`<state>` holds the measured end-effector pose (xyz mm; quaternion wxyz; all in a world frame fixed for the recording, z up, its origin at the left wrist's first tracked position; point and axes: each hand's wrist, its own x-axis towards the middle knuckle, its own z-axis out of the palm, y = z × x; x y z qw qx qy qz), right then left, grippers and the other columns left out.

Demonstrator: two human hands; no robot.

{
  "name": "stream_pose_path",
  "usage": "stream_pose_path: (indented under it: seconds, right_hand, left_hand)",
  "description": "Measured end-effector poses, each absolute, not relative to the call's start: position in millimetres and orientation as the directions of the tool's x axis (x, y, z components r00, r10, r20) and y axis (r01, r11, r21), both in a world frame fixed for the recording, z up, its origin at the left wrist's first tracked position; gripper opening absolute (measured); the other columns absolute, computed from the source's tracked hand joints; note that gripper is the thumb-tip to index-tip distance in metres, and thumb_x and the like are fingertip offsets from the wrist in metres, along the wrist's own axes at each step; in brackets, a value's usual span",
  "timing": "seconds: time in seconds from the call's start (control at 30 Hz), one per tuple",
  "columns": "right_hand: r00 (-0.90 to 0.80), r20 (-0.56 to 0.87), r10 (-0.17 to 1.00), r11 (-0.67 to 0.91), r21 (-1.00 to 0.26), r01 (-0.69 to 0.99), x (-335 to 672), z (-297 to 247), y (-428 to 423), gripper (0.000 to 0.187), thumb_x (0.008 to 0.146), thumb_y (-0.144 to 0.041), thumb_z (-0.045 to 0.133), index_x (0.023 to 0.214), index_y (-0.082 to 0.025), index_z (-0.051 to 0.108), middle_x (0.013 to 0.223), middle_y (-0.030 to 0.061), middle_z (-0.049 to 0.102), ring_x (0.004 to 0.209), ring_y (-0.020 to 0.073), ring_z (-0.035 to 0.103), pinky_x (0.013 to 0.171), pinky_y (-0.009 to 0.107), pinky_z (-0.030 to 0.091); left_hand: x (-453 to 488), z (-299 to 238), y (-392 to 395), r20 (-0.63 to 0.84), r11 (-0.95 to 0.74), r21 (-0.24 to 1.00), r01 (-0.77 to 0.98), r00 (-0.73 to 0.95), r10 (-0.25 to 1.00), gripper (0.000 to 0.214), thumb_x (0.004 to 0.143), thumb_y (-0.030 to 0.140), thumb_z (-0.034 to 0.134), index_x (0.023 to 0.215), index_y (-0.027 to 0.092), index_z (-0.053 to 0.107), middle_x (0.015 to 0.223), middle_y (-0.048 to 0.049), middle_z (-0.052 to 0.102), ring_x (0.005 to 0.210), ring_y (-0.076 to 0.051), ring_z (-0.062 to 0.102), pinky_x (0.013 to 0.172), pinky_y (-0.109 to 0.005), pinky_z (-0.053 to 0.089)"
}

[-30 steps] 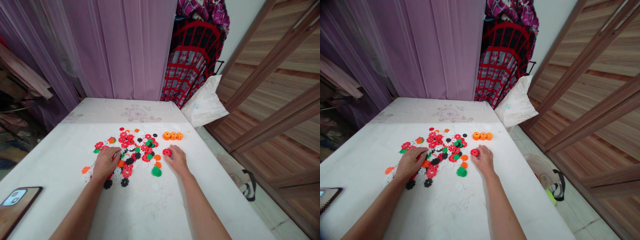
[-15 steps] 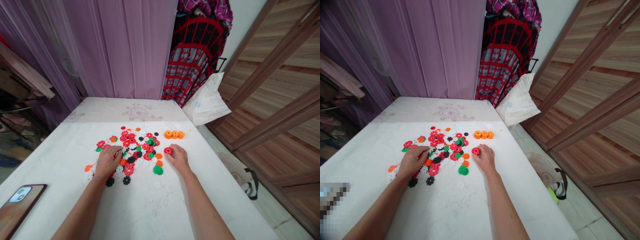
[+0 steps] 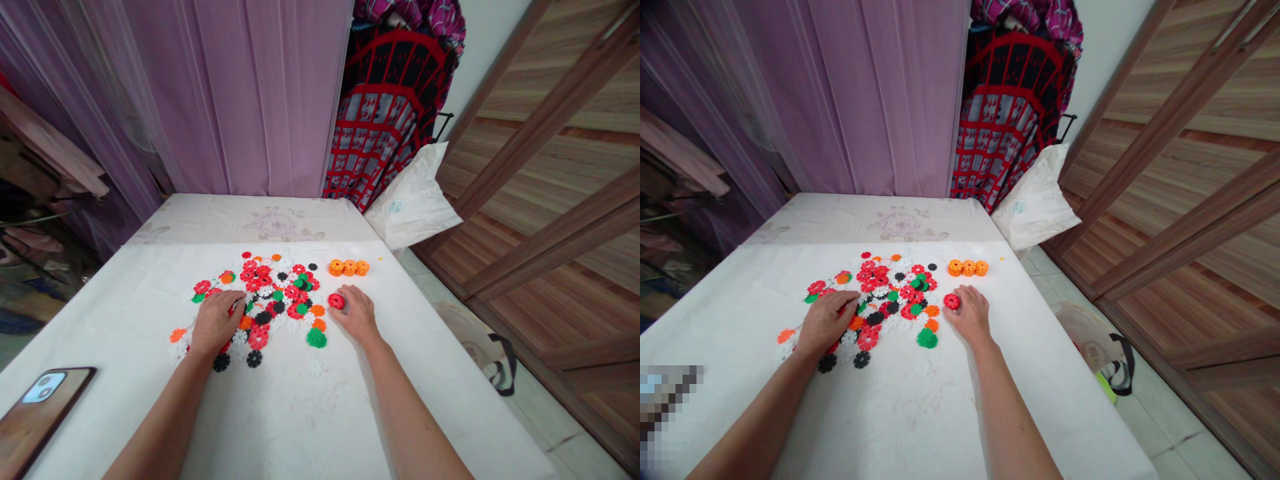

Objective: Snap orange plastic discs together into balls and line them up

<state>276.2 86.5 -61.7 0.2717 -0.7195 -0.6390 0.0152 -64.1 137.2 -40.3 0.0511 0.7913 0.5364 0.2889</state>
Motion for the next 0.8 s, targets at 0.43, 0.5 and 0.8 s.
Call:
stream_pose_path:
  seconds: [0.43, 0.5, 0.8]
  right_hand:
    - [0.187, 0.293, 0.938, -0.057, -0.4, 0.915, 276.0, -61.5, 87.8, 0.031, 0.074, -0.034, 0.063, 0.104, -0.025, 0.068, 0.133, 0.0072, 0.06, 0.129, 0.029, 0.048, 0.108, 0.047, 0.035]
    - [0.19, 0.292, 0.937, -0.061, -0.401, 0.914, 276.0, -60.8, 87.7, 0.031, 0.074, -0.033, 0.064, 0.103, -0.025, 0.068, 0.133, 0.0068, 0.06, 0.129, 0.0288, 0.048, 0.108, 0.047, 0.035]
    - [0.199, 0.314, 0.928, -0.052, -0.42, 0.906, 277.0, -64.3, 87.1, 0.035, 0.075, -0.036, 0.065, 0.108, -0.023, 0.067, 0.133, 0.0088, 0.061, 0.129, 0.0299, 0.048, 0.108, 0.048, 0.035]
  left_hand:
    - [-64.9, -41.2, 137.2, 0.401, -0.418, 0.362, 0.833, 0.265, 0.877, 0.036, 0.09, 0.041, 0.042, 0.099, 0.022, 0.071, 0.101, -0.0087, 0.075, 0.094, -0.026, 0.068, 0.09, -0.041, 0.05]
    - [-64.7, -40.8, 137.1, 0.405, -0.421, 0.362, 0.832, 0.266, 0.875, 0.036, 0.091, 0.041, 0.042, 0.098, 0.021, 0.071, 0.1, -0.0089, 0.075, 0.095, -0.026, 0.068, 0.09, -0.041, 0.05]
    - [-63.9, -41.9, 136.8, 0.416, -0.425, 0.375, 0.824, 0.26, 0.871, 0.033, 0.091, 0.039, 0.044, 0.099, 0.021, 0.071, 0.101, -0.0085, 0.075, 0.095, -0.025, 0.068, 0.09, -0.041, 0.05]
